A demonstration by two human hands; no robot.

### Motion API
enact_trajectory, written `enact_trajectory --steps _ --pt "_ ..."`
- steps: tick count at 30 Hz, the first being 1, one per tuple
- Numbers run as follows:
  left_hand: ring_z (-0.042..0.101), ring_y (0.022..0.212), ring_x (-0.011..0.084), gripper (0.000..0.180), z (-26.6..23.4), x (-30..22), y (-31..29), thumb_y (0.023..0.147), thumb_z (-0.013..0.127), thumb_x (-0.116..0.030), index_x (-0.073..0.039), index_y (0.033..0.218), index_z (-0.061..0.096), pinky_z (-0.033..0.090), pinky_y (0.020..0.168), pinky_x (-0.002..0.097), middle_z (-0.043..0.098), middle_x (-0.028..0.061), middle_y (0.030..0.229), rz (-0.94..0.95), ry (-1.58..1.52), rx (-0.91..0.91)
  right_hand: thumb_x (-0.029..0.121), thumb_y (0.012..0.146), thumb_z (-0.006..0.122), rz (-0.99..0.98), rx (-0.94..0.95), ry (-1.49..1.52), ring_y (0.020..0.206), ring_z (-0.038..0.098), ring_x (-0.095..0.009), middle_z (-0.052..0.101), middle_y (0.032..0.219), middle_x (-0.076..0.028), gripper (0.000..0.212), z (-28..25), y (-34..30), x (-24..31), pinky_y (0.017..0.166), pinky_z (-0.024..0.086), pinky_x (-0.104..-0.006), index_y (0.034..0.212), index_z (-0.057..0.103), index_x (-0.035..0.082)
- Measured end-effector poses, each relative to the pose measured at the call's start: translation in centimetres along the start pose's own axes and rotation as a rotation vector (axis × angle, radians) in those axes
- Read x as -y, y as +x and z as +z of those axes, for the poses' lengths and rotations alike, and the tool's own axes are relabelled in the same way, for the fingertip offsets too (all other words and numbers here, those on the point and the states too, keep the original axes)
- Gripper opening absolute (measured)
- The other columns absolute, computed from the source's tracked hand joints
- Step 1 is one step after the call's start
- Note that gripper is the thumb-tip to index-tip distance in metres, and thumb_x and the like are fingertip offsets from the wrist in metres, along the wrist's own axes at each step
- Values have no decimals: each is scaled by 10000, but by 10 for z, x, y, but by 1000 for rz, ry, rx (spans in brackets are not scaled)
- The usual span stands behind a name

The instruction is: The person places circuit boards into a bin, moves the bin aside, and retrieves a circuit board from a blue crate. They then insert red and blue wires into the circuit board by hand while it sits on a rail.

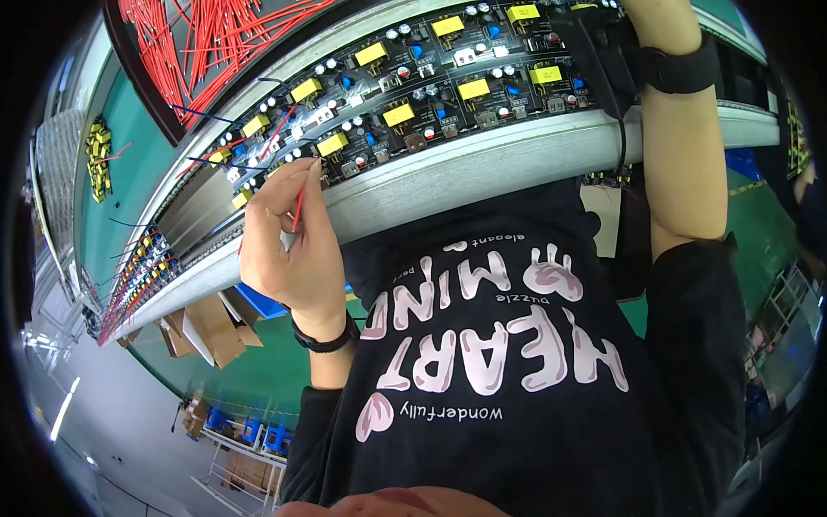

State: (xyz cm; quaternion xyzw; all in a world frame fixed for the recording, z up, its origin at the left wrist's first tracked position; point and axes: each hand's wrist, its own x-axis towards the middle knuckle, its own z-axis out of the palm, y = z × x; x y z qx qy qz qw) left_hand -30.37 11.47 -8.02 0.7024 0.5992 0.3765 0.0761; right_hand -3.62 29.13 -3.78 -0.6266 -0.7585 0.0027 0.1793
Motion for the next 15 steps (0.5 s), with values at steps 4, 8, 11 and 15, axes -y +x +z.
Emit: enact_trajectory --steps 4,8,11,15 --pt "707 713 249 207 0 -1 5 758 797 111 -3 862 659 560 650 303 750 110 861 2 -5 51 174 958 706 -45 18 218 620 542 -102 612 695 -47 224 1 3 -9 603 468 -262 895 681 -39" --pt "699 701 253 196 -3 -3 3 771 793 101 -6 875 666 556 638 307 747 106 878 -24 7 45 136 947 705 14 31 333 624 562 -101 634 703 -56 191 -12 -2 4 600 475 -262 925 686 -53" --pt "695 696 247 209 -7 -6 3 774 792 99 0 927 688 554 620 297 745 115 903 -35 87 86 102 947 696 63 -1 427 631 586 -97 660 719 -58 156 -12 -6 9 604 488 -253 942 695 -54" --pt "695 698 209 240 -21 -29 10 774 796 98 4 977 711 557 612 286 750 118 923 -178 24 146 64 953 682 64 -88 621 667 633 -94 686 756 -58 114 -15 -10 6 627 520 -235 937 703 -46"
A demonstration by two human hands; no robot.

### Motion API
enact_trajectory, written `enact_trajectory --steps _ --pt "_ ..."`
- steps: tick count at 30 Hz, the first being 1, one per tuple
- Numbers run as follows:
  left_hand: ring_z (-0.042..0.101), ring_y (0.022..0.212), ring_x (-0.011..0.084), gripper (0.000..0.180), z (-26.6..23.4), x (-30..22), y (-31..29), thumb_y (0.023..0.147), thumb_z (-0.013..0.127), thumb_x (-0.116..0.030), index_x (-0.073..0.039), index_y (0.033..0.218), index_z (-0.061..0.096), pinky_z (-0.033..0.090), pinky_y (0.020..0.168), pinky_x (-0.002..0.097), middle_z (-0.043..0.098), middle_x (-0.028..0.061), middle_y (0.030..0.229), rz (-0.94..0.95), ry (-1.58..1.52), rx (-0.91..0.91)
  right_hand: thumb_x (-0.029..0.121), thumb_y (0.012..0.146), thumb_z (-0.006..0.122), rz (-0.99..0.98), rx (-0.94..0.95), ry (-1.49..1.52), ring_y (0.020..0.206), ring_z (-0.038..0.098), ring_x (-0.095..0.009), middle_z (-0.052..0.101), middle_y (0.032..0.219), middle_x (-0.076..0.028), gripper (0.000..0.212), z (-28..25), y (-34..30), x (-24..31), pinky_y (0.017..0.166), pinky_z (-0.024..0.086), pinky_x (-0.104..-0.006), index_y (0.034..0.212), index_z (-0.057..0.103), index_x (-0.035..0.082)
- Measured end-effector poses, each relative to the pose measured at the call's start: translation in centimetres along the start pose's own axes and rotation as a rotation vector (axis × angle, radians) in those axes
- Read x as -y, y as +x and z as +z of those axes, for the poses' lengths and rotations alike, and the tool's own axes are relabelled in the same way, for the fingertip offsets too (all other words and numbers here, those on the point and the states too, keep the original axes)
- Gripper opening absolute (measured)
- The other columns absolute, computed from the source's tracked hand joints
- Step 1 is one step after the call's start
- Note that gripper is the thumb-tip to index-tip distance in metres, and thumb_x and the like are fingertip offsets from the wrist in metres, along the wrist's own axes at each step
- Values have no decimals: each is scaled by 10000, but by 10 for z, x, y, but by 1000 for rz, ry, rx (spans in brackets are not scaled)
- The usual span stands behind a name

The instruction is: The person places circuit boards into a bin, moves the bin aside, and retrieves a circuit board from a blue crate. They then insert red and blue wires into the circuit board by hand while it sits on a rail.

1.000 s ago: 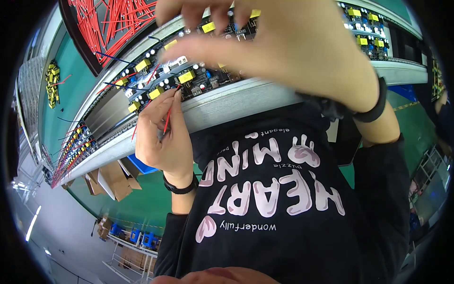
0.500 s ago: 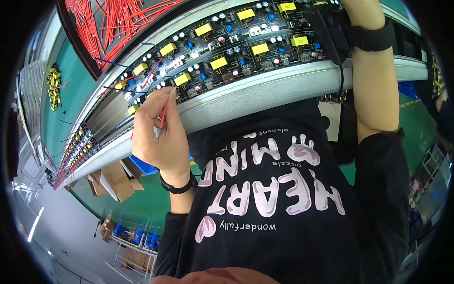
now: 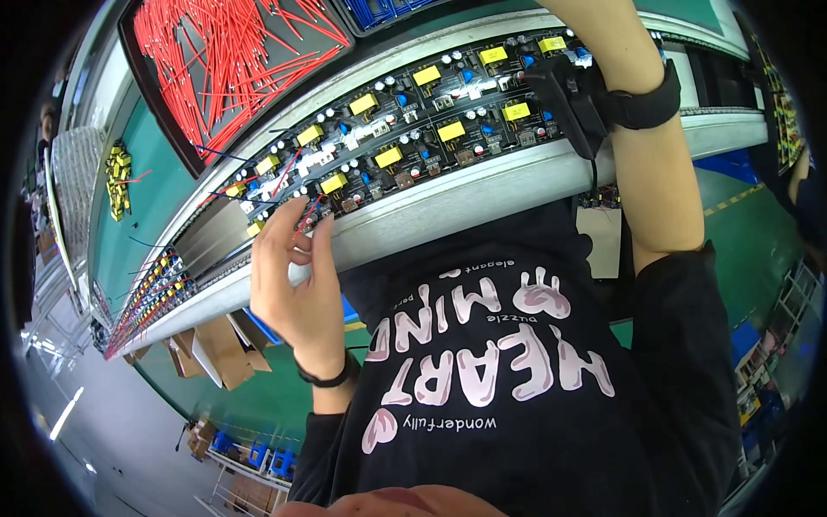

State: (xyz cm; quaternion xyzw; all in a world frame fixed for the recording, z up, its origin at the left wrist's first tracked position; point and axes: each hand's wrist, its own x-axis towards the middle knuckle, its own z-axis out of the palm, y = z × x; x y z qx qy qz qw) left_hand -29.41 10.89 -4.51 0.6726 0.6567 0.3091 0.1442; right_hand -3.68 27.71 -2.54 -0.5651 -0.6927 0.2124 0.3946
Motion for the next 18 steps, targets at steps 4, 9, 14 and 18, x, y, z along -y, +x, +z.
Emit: enact_trajectory --steps 4,9,14,18 --pt "677 694 161 256 -43 -14 18 768 803 104 3 991 728 547 612 257 750 116 923 27 -114 92 40 960 671 -57 -29 220 724 678 -97 705 804 -64 87 -11 -4 -12 665 554 -219 940 704 -38" --pt "653 669 148 125 -65 -15 98 831 761 16 -23 947 739 488 609 252 719 77 851 326 163 54 21 952 680 -103 68 350 778 706 -108 722 859 -83 59 -17 -13 13 698 577 -214 964 697 -34" --pt "611 660 165 131 -23 14 173 859 746 -85 -30 977 729 480 635 302 674 99 808 542 300 329 17 941 698 -90 348 533 782 702 -101 730 873 -88 68 -2 -24 22 698 571 -208 983 691 -35" --pt "587 667 157 149 -8 22 193 878 745 -95 -29 1010 727 469 631 292 682 110 847 596 303 484 12 932 711 98 413 543 763 690 -84 727 855 -81 68 7 -36 20 671 550 -198 973 690 -37"
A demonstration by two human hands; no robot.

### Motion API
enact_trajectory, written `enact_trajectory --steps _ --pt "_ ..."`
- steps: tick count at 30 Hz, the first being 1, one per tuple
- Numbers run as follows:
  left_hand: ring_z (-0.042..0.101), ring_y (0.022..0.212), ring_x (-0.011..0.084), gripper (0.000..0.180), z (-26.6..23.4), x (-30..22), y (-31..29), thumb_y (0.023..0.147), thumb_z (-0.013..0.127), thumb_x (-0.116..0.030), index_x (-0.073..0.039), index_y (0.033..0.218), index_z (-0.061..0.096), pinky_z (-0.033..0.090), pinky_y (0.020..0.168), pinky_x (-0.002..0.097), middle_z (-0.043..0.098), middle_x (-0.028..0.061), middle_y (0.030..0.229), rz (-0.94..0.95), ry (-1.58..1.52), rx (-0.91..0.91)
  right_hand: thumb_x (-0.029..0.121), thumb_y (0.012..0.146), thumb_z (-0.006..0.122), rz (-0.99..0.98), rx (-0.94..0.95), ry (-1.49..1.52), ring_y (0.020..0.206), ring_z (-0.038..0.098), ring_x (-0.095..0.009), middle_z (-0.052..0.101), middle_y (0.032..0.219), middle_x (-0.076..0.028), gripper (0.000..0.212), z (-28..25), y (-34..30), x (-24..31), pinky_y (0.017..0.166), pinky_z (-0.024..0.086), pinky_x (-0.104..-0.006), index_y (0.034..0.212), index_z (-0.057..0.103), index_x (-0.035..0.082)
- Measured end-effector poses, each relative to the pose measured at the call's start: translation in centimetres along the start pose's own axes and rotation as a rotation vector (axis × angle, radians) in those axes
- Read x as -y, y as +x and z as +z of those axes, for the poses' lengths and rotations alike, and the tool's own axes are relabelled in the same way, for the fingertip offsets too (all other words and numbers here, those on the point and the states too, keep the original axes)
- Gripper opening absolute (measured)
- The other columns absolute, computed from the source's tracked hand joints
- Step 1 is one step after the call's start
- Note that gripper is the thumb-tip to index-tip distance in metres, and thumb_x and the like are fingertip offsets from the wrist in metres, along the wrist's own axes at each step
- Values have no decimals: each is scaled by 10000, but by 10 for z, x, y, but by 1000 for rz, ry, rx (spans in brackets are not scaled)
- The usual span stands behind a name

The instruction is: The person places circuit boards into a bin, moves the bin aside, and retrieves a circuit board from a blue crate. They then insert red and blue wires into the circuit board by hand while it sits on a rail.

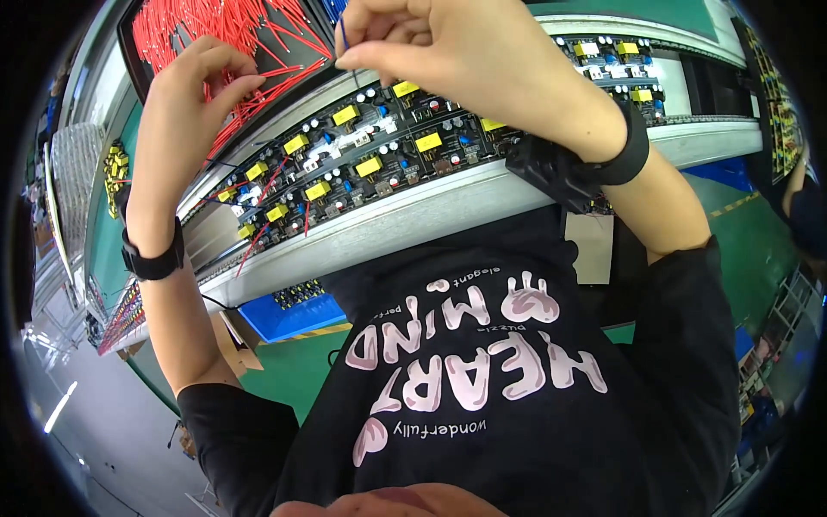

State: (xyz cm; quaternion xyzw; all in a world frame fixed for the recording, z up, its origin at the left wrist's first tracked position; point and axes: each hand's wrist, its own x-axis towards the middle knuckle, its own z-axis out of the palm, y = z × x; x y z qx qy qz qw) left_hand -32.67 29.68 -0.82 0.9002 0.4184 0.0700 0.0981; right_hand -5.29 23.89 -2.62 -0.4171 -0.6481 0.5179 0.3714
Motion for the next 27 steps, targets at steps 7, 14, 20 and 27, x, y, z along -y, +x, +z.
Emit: enact_trajectory --steps 7,14,20,27 --pt "679 701 167 149 -2 3 -15 898 750 -125 -40 1020 756 522 641 282 730 80 824 -200 -149 -243 -1 920 720 -63 -30 -192 728 659 -53 726 843 -50 74 0 -1 -9 612 511 -190 981 689 -29" --pt "705 876 85 172 -10 1 -27 975 676 -69 -11 1113 760 541 790 220 770 77 977 -174 -71 -312 42 910 743 16 3 -19 683 614 -58 698 832 -24 127 16 2 -26 597 472 -203 1018 692 -2" --pt "727 848 154 152 -15 -22 -52 926 710 14 64 1067 733 574 766 242 761 137 975 -334 -130 -594 47 949 714 -84 31 -123 667 555 -22 660 792 -2 87 33 6 -37 589 432 -191 1010 681 -5" --pt "750 752 268 148 14 -121 -134 852 762 51 67 965 666 616 655 325 751 229 954 -354 -438 -833 39 935 723 -108 24 -239 629 512 -1 617 736 21 80 33 7 -29 529 379 -186 995 684 4"
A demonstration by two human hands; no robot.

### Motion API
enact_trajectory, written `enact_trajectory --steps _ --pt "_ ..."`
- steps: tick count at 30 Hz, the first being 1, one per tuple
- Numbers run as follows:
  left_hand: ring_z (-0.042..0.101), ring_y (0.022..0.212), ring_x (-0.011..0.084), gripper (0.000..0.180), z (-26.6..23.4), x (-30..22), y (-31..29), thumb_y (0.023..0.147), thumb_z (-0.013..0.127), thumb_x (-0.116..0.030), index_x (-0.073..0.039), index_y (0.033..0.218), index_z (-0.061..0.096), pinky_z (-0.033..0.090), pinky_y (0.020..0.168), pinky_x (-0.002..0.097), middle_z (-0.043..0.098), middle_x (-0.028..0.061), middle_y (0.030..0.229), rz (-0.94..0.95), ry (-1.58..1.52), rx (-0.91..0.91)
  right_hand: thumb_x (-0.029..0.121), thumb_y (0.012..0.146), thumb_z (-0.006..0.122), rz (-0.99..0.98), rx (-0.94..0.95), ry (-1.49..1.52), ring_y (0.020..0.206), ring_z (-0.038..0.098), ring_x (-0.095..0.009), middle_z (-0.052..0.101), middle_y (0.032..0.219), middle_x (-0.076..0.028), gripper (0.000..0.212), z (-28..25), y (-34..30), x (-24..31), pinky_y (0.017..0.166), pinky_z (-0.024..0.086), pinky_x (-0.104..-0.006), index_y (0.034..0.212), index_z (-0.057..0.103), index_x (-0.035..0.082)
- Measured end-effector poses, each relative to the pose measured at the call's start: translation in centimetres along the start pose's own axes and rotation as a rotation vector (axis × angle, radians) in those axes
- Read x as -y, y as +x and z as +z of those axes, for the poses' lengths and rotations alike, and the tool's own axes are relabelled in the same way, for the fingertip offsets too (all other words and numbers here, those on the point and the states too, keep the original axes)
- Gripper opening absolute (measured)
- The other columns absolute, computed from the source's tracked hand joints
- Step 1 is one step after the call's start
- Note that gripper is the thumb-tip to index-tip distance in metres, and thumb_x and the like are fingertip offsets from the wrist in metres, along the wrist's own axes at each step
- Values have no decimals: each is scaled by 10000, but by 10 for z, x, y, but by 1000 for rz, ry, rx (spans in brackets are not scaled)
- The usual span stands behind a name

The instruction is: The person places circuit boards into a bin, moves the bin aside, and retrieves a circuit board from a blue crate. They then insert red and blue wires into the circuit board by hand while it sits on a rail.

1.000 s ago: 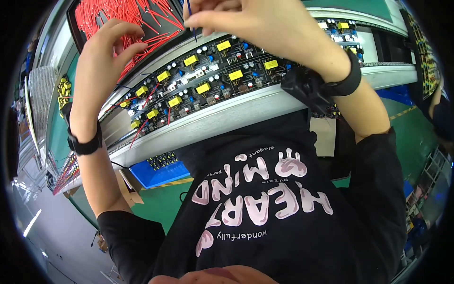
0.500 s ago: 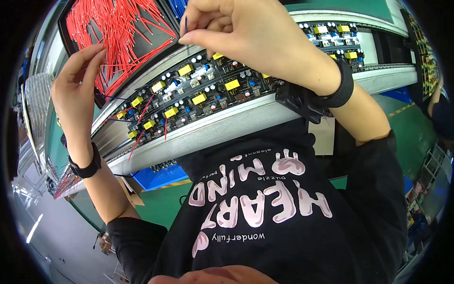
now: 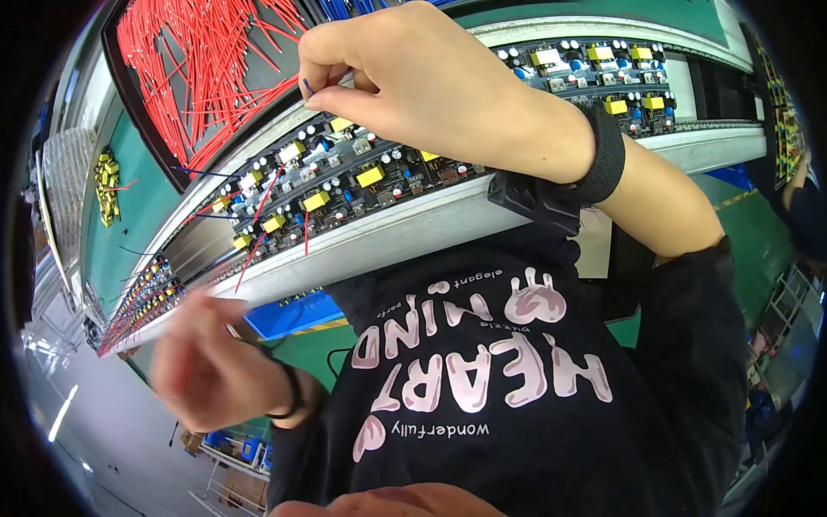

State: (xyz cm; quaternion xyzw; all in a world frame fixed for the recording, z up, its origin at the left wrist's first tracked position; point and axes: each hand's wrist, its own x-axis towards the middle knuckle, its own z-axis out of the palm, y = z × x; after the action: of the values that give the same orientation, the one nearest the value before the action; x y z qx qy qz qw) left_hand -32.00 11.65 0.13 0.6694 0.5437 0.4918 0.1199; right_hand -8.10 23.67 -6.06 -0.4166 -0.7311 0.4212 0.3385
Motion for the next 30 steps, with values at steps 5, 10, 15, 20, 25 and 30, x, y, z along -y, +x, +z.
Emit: enact_trajectory --steps 5,10,15,20,25,30 --pt "762 815 256 72 41 -19 -48 860 779 -39 -7 873 716 604 688 303 769 145 1031 -86 -122 300 45 930 729 -30 -9 -20 617 497 0 607 724 22 78 3 -3 -5 518 370 -190 984 687 8" --pt "759 877 247 64 74 -7 -46 893 755 -60 -5 863 739 596 700 314 768 77 1103 -91 -37 318 48 930 730 -34 -6 -18 606 508 -10 607 713 20 68 5 -2 -1 517 373 -194 964 686 9" --pt "768 908 295 184 87 2 -30 868 740 98 51 971 595 609 790 332 744 245 1011 6 63 310 47 922 733 -59 -49 -12 598 521 -26 596 695 11 70 7 -1 -5 519 382 -208 951 680 12" --pt "768 934 282 207 92 12 -29 866 743 115 45 972 580 601 820 319 752 249 989 54 131 165 52 895 743 -236 -50 -130 593 572 -95 619 723 -25 87 4 0 -7 529 423 -250 941 674 27" --pt "759 853 252 181 93 20 -27 858 754 97 34 936 603 585 752 296 764 213 968 83 178 161 62 873 748 -360 -17 -201 615 609 -179 650 777 -50 101 5 -2 -10 543 455 -293 936 673 42" --pt "722 682 234 174 98 27 -24 827 779 84 22 892 630 554 611 280 769 191 927 86 197 99 63 864 752 -338 21 -197 641 625 -215 665 810 -59 110 3 -3 -8 550 468 -314 936 671 48"
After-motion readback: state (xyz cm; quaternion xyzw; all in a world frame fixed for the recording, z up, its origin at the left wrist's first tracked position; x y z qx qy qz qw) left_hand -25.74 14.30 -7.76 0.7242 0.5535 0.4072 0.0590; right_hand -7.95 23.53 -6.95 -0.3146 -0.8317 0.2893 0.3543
